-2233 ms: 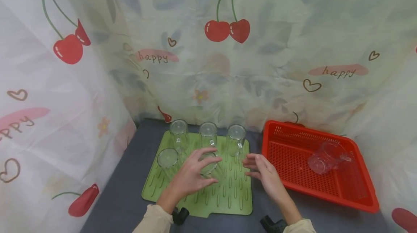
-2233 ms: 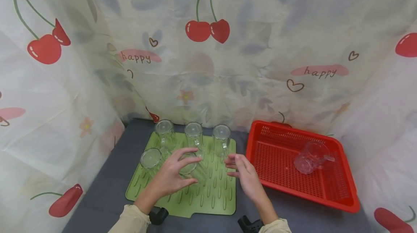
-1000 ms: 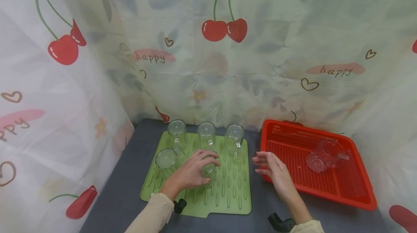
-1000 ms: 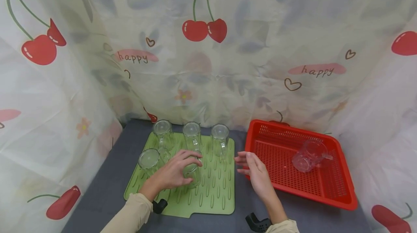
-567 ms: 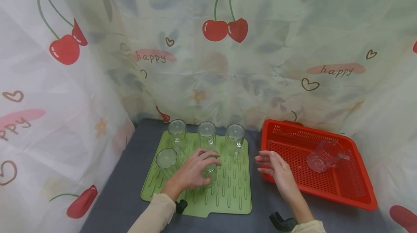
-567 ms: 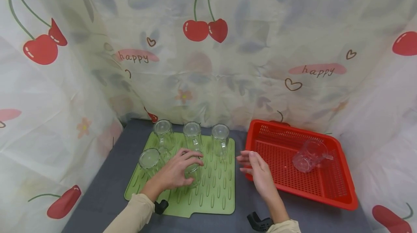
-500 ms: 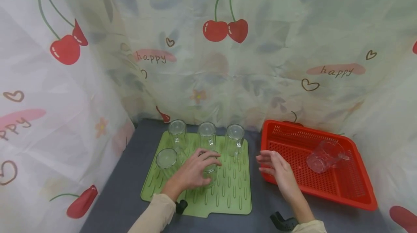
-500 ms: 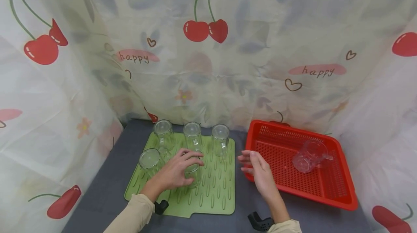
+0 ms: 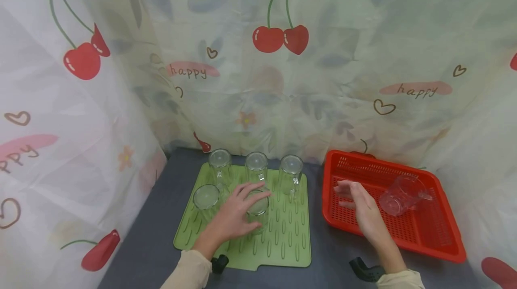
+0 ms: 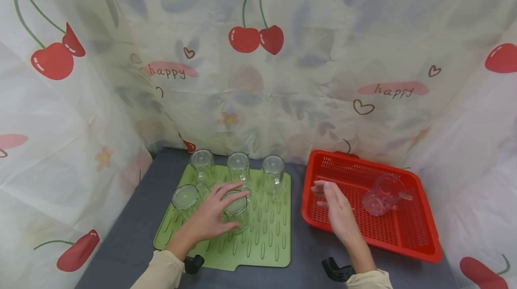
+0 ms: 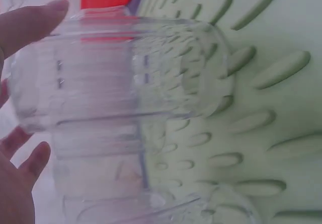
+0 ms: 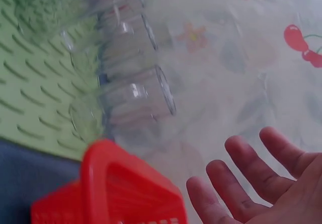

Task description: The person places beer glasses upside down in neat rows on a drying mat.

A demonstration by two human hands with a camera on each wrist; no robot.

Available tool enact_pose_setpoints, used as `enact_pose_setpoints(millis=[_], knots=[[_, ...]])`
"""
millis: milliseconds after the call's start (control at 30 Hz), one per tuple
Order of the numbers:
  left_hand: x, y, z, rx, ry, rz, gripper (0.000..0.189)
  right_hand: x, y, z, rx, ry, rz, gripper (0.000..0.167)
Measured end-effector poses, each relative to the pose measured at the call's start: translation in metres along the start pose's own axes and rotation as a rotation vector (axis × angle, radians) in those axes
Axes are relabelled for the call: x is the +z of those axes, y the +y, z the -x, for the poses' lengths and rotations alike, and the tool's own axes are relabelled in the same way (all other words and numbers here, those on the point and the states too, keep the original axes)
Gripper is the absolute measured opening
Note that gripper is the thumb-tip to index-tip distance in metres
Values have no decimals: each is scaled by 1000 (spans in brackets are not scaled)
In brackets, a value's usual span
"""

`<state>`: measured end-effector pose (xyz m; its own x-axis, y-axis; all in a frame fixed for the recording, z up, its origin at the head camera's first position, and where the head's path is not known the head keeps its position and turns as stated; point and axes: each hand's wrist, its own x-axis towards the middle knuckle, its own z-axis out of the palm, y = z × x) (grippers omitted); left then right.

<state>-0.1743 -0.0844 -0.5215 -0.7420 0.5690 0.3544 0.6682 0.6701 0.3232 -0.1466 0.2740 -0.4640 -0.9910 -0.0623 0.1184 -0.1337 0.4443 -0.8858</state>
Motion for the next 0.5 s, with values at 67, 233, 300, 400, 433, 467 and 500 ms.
enact_pose_setpoints(millis=[67, 233, 300, 400, 433, 467, 500], knots=[[-7, 1, 2, -11, 38, 20, 103, -6, -1, 0, 9, 5, 61, 46], [-22, -2, 8, -25, 138, 28, 106, -20, -2, -1, 75, 31, 186, 51], [-26, -5, 10, -26, 171, 15, 108, -25, -3, -1, 95, 43, 200, 53], [-32, -10, 16, -30, 208, 9, 110, -32, -3, -2, 114, 56, 189, 55], [-34, -12, 18, -35, 220, 6, 111, -34, -4, -3, 114, 56, 187, 55], [-35, -13, 20, -39, 236, 10, 111, -35, -4, -3, 112, 55, 195, 55], [-37, -15, 22, -44, 252, 18, 112, -37, -4, -4, 111, 56, 198, 56]])
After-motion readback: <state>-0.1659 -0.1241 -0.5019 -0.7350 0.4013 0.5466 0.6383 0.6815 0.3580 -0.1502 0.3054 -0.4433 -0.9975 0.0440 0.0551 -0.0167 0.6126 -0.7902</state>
